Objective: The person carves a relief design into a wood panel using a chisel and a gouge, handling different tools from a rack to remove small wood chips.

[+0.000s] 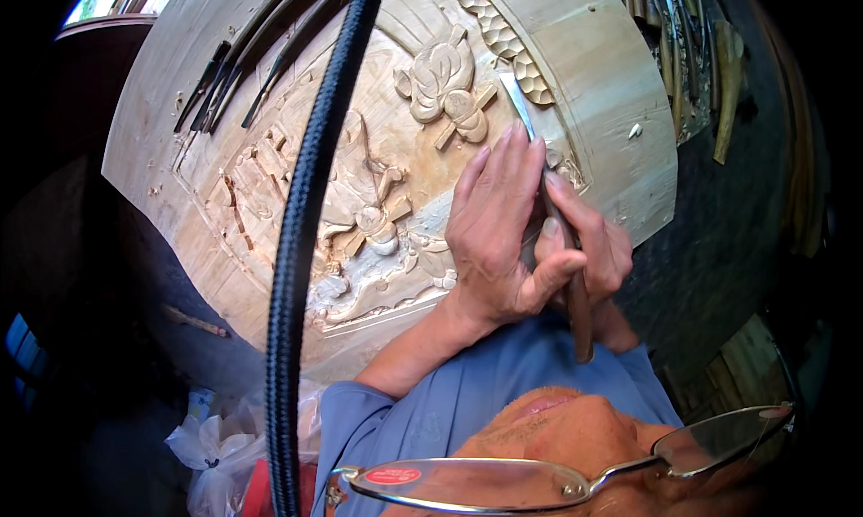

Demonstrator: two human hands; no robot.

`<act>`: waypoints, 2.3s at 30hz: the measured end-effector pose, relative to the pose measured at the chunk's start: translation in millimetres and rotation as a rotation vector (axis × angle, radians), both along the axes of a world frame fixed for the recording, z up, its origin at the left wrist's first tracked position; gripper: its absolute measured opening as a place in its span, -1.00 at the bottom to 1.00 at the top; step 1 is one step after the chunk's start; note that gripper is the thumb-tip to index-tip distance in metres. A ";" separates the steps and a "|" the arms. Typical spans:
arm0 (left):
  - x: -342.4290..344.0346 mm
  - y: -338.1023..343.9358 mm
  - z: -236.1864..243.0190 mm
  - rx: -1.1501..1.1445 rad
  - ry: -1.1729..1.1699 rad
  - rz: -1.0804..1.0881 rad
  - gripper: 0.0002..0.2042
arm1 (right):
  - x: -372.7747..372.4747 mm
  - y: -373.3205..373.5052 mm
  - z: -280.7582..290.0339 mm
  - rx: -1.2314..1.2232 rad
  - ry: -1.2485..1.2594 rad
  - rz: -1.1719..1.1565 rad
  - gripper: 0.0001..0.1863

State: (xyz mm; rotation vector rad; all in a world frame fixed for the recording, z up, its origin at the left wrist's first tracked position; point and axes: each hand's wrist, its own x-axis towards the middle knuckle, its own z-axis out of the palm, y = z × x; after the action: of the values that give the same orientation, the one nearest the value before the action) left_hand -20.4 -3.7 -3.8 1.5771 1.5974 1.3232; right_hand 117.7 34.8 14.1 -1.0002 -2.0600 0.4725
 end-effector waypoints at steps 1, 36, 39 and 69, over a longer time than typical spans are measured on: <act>-1.3 -2.2 -2.7 0.017 -0.028 -0.004 0.02 | 0.2 -4.0 4.2 -0.018 -0.016 0.003 -0.69; -2.9 4.6 -5.1 0.077 0.051 0.014 0.08 | -4.9 15.5 6.1 -0.061 0.012 0.040 -0.65; -1.3 1.8 -2.9 0.140 0.000 0.031 0.06 | 23.1 10.8 4.8 -0.177 0.187 0.088 -0.58; 17.9 29.6 10.8 0.034 0.388 0.033 0.07 | 70.4 155.1 31.8 -0.950 0.267 0.327 -0.54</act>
State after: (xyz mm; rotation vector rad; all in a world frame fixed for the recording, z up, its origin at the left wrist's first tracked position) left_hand -2.5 25.9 7.0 1.9248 1.8393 1.1120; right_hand 188.1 189.8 45.9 -1.0116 -1.7310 1.7590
